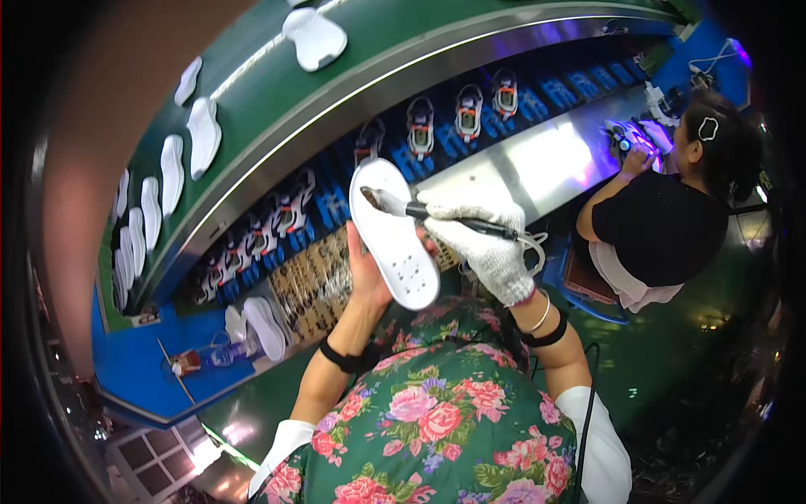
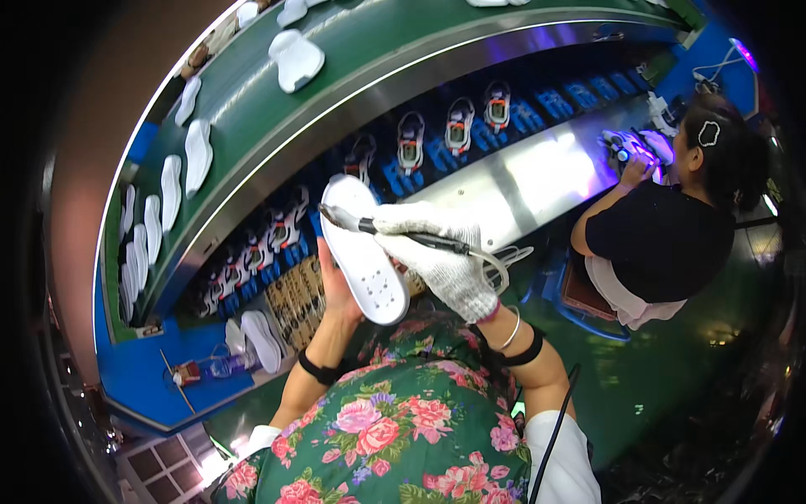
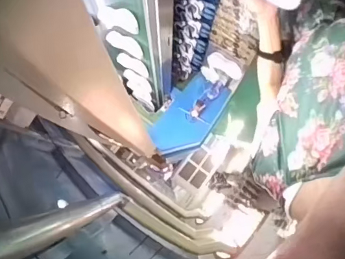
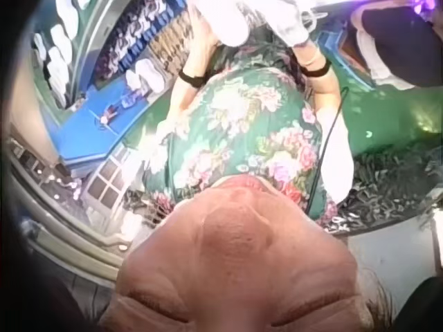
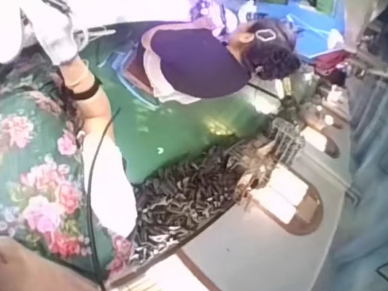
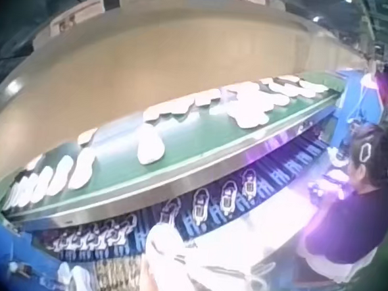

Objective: Applying adhesive to the bottom of shoe soles using a brush tool at a manufacturing assembly line station.

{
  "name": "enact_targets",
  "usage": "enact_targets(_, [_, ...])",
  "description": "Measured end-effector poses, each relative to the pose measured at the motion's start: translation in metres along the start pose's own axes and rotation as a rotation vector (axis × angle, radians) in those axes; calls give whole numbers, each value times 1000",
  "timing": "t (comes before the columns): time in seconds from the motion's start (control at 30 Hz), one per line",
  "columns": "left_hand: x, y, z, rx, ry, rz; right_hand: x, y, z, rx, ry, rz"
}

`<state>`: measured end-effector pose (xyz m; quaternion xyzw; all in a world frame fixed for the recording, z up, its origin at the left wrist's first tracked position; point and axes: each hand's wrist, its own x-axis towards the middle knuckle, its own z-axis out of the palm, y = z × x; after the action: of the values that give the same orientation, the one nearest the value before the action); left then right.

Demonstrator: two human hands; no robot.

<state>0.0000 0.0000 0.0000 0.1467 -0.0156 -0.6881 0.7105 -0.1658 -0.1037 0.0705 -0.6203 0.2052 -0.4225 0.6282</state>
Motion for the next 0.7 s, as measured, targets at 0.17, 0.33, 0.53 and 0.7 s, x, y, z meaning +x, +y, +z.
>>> enact_targets(0.17, [6, -7, 12, -3, 144, 131, 9, -8, 11, -258, 80, -307])
enact_targets(0.33, [5, -5, 17, 165, 22, 230, 23, -1, 22, -454, 14, -437])
enact_targets(0.53, [6, -22, 31, 530, 132, 266, -8, 29, 31, -427, -38, -345])
enact_targets(0.7, [2, -15, 12, 564, 279, 315, -2, -4, 44, -496, -92, -478])
